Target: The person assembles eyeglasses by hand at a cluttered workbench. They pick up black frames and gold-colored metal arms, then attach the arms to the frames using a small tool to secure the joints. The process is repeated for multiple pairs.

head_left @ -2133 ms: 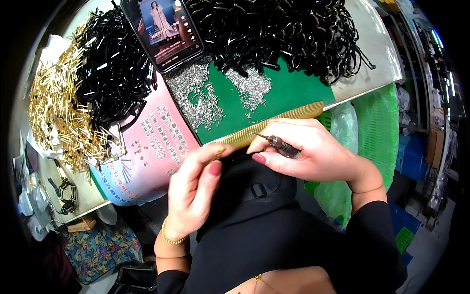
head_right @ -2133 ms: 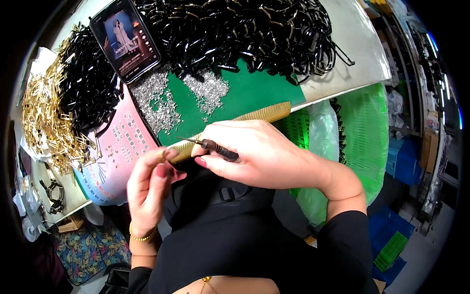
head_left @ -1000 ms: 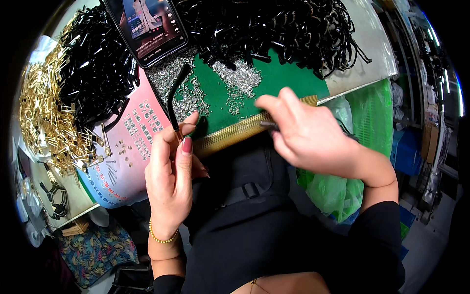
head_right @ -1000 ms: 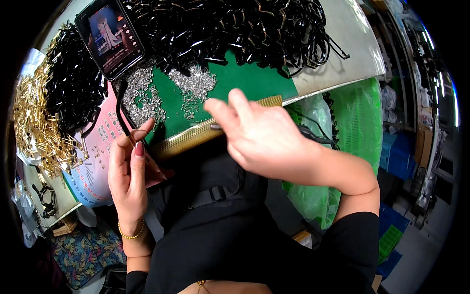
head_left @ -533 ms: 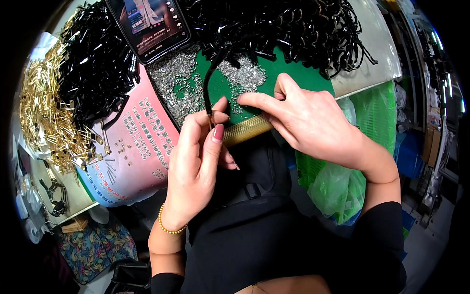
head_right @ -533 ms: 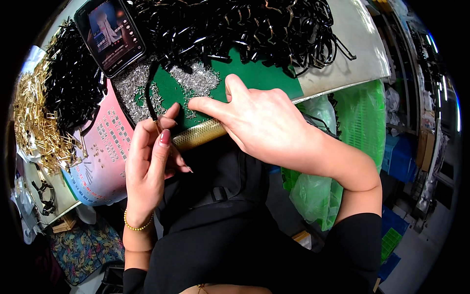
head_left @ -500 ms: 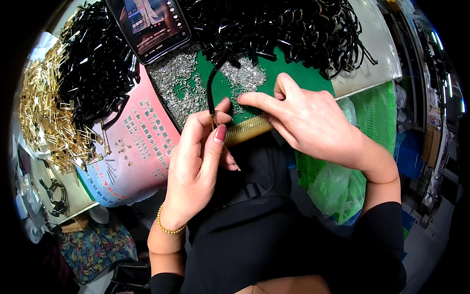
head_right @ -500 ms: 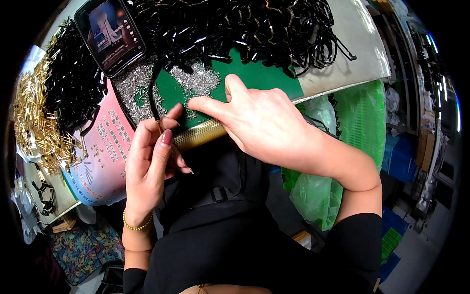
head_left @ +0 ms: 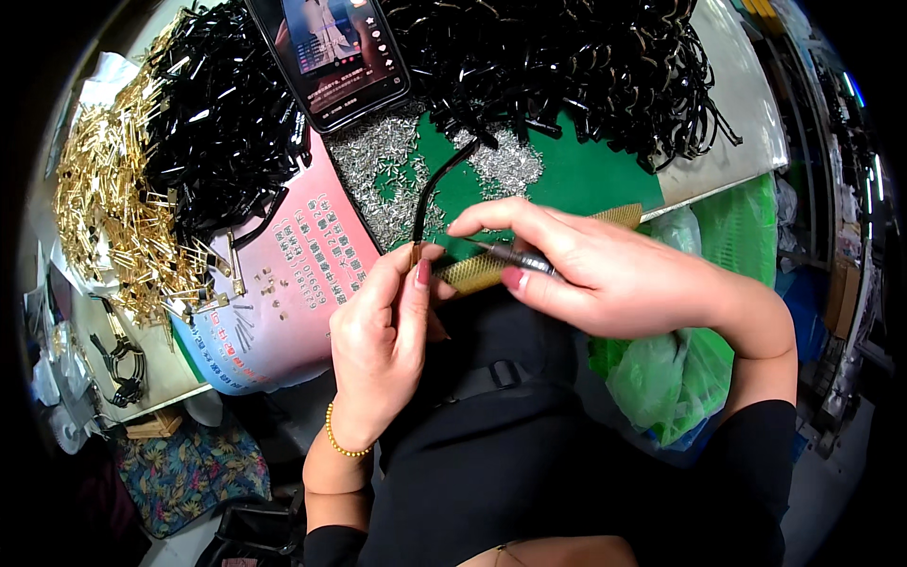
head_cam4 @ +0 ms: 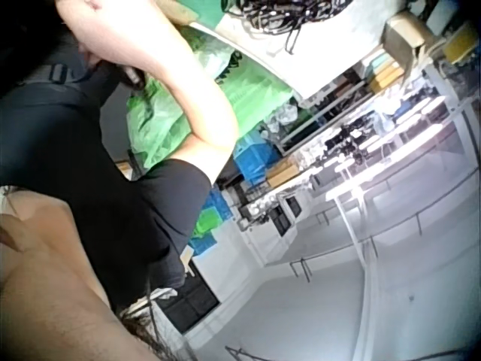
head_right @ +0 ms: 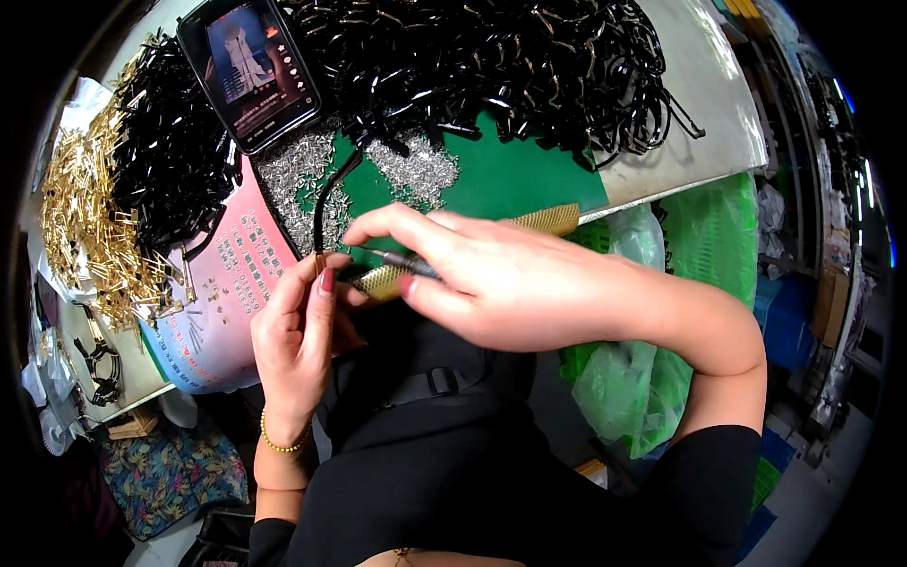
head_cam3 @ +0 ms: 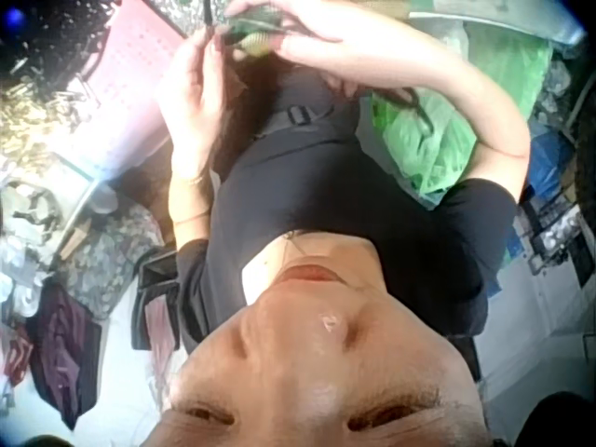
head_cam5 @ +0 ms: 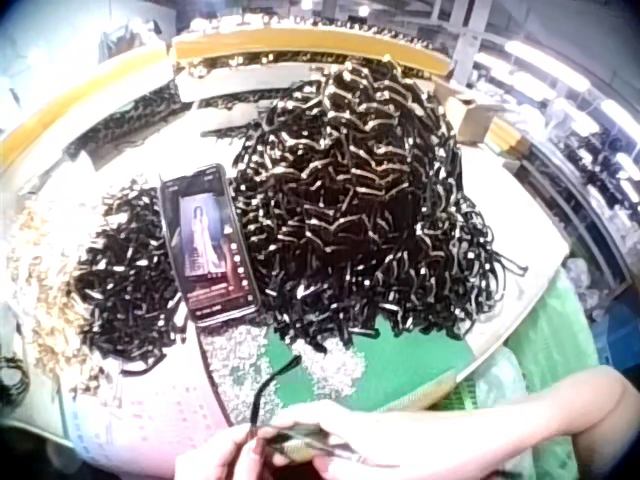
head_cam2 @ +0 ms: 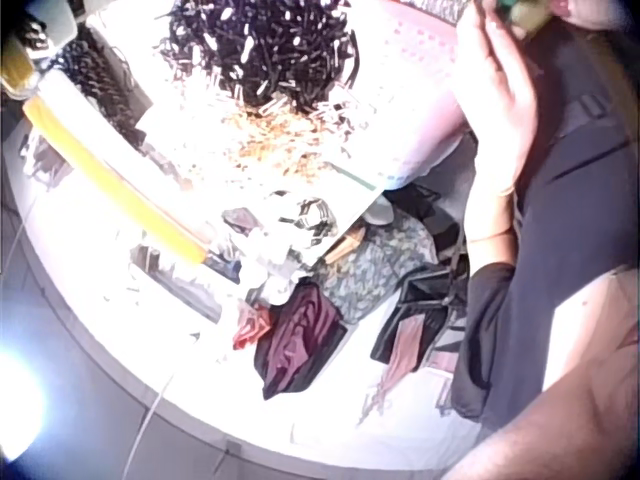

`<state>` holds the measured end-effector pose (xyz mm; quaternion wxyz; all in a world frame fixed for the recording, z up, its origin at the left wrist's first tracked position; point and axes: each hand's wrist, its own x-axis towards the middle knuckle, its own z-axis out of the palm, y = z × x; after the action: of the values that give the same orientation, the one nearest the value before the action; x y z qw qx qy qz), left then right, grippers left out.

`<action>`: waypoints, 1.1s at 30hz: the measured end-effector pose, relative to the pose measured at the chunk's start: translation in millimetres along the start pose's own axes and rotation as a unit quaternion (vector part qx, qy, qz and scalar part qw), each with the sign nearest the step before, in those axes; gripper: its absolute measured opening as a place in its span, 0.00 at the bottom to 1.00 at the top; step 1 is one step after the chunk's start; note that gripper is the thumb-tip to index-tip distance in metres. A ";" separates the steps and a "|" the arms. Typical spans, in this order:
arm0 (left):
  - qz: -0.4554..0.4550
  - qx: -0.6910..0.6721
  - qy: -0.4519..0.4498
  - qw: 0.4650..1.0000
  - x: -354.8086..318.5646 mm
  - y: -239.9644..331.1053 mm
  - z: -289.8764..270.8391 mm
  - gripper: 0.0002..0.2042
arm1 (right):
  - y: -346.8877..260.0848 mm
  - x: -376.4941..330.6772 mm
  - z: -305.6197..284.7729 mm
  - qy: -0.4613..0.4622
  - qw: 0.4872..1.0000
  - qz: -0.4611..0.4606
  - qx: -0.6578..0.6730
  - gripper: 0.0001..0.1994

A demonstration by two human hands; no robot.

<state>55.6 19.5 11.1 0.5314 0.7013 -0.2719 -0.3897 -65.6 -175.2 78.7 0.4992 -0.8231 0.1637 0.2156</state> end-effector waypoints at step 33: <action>0.088 0.402 0.353 0.840 -1.9 -26.9 -99.9 0.11 | -71.9 158.4 63.0 0.170 0.834 -0.327 -0.410 0.10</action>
<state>137.1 82.0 -1.0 0.2945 0.9168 -0.2588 0.0764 92.3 -95.4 24.8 0.1214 -0.9816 -0.1364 -0.0559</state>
